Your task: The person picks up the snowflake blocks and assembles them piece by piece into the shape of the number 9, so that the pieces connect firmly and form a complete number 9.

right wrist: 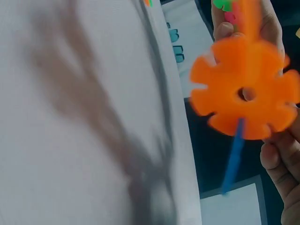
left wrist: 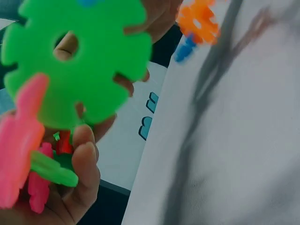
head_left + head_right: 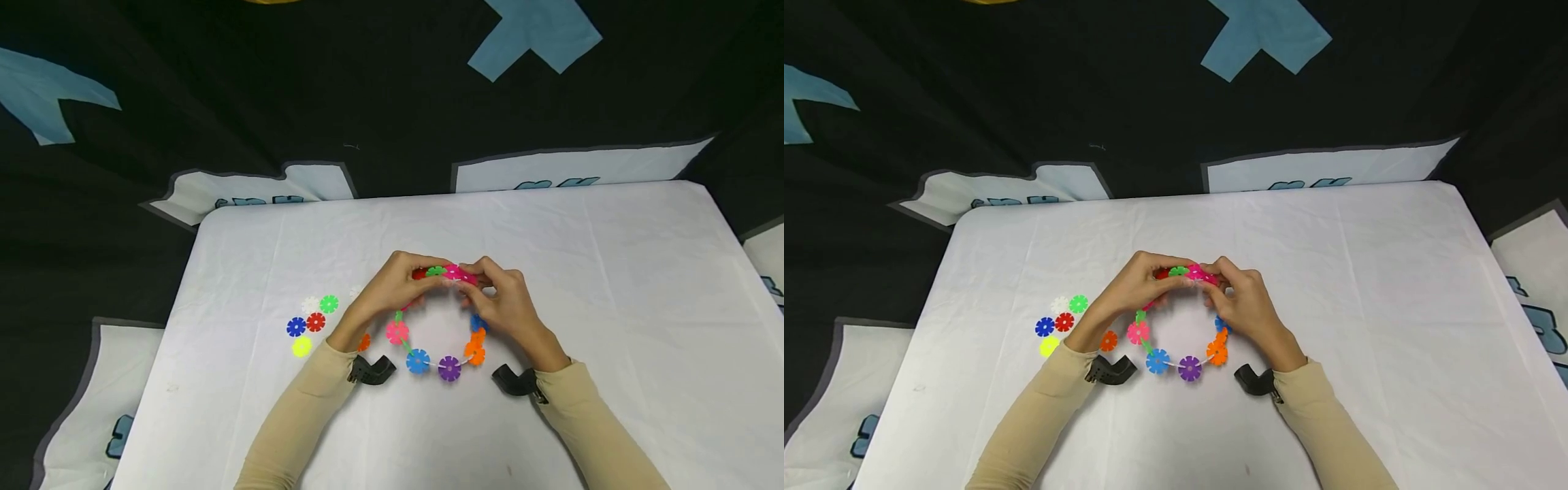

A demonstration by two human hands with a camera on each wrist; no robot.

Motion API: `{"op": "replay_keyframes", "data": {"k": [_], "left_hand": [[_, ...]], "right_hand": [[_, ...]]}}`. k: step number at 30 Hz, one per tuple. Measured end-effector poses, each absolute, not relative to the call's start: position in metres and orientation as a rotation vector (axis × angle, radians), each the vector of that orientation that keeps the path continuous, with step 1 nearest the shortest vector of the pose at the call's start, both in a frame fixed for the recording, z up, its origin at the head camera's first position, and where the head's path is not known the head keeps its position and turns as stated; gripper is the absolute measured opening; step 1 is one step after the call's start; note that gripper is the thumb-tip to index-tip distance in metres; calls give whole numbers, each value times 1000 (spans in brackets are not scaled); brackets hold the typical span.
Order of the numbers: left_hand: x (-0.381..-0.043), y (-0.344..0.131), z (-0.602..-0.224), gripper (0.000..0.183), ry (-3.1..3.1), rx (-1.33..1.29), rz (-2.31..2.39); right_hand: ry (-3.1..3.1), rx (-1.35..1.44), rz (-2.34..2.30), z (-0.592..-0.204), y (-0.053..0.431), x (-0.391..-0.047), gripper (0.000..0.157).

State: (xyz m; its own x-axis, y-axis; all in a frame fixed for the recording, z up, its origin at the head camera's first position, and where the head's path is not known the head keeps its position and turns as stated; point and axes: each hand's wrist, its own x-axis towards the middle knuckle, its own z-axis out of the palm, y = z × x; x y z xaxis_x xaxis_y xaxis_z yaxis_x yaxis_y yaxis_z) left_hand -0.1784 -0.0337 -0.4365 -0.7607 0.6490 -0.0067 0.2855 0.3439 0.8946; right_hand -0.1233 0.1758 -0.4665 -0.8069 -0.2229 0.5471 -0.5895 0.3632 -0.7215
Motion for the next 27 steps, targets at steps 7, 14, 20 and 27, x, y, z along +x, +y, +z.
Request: {"op": "replay_keyframes", "data": {"k": [7, 14, 20, 27], "left_hand": [[-180, -35, -434, 27, 2391, 853, 1262], [-186, -39, -438, 31, 2549, 753, 1159], [-187, -41, -438, 33, 2555, 699, 1201], [-189, -46, -436, 42, 2543, 717, 1210]], "right_hand": [[-2438, 728, 1313, -464, 180, -126, 42], [-2843, 601, 1202, -464, 212, -133, 48], [-3125, 654, 1270, -468, 223, -132, 27], [-3107, 687, 1361, -466, 222, -133, 36]]}}
